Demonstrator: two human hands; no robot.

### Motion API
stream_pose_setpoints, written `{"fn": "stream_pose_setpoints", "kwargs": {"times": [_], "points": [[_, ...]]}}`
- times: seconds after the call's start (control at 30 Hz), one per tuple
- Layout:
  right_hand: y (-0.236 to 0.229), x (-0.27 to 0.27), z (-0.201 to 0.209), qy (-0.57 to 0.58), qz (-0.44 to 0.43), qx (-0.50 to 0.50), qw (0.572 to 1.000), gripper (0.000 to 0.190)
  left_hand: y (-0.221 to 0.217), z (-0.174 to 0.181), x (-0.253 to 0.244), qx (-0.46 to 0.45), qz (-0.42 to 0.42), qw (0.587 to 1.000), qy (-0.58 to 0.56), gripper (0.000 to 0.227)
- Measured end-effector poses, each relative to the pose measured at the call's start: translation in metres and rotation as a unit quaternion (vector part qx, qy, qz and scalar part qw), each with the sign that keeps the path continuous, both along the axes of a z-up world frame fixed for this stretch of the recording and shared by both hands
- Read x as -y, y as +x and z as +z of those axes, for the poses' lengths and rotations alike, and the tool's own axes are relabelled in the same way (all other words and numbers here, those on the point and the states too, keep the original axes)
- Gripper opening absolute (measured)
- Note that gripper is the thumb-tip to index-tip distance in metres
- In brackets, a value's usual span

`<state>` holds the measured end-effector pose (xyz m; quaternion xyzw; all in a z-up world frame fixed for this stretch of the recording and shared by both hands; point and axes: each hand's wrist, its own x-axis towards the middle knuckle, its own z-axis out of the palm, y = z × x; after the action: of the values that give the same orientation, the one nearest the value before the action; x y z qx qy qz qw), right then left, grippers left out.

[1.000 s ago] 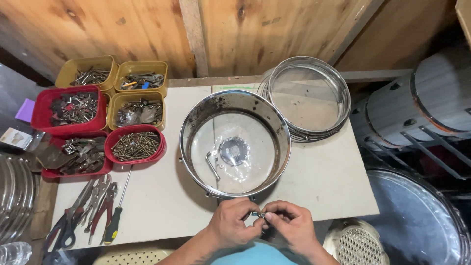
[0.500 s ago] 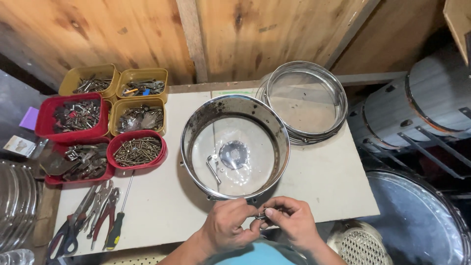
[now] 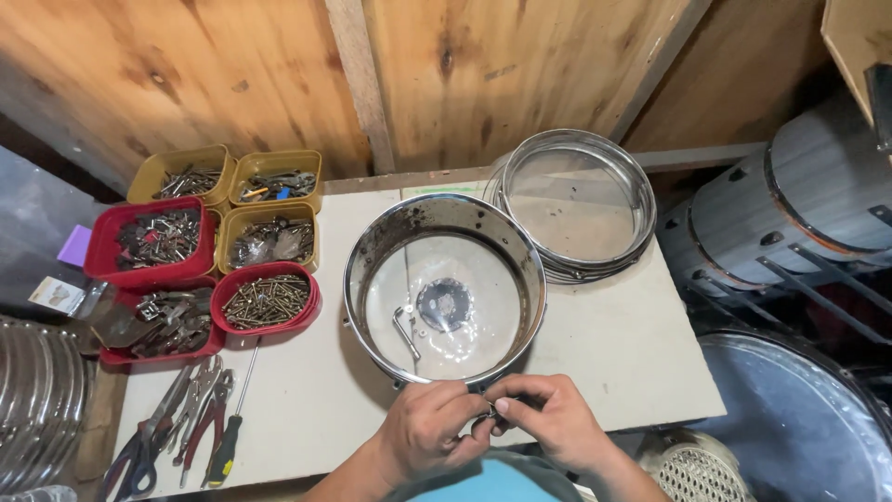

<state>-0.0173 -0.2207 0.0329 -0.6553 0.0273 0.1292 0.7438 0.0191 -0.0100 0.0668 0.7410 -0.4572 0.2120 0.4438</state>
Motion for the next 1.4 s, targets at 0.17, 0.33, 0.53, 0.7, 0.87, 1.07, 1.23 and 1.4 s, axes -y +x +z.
{"fn": "stream_pose_setpoints", "kwargs": {"times": [0.17,0.33,0.53,0.7,0.87,1.07,1.23,1.4], "points": [[0.000,0.004,-0.004,0.009,0.005,0.031,0.999,0.021,0.001,-0.008,0.003,-0.005,0.009,1.000,-0.020,0.008],[0.002,0.006,-0.006,-0.025,0.024,0.071,0.997,0.021,0.003,-0.003,0.003,-0.007,0.016,0.999,-0.036,0.013],[0.007,0.001,0.016,-0.065,0.033,0.220,0.973,0.018,0.004,0.005,0.003,-0.015,0.026,0.999,-0.044,0.010],[0.007,-0.003,0.036,-0.084,0.038,0.325,0.941,0.023,0.006,0.011,0.005,-0.059,-0.013,0.996,-0.068,0.008],[0.012,0.001,0.049,-0.132,0.047,0.386,0.912,0.022,0.003,0.008,0.006,-0.151,-0.033,0.983,-0.098,0.006],[0.009,0.005,0.051,-0.138,0.050,0.404,0.903,0.019,-0.003,0.018,0.004,-0.189,-0.065,0.975,-0.100,0.004],[0.001,0.001,0.059,-0.101,0.047,0.423,0.899,0.018,-0.008,0.023,0.002,-0.205,-0.080,0.969,-0.114,0.008],[-0.002,0.001,0.066,-0.099,0.048,0.421,0.900,0.017,-0.012,0.026,-0.001,-0.302,-0.084,0.944,-0.107,0.014]]}}
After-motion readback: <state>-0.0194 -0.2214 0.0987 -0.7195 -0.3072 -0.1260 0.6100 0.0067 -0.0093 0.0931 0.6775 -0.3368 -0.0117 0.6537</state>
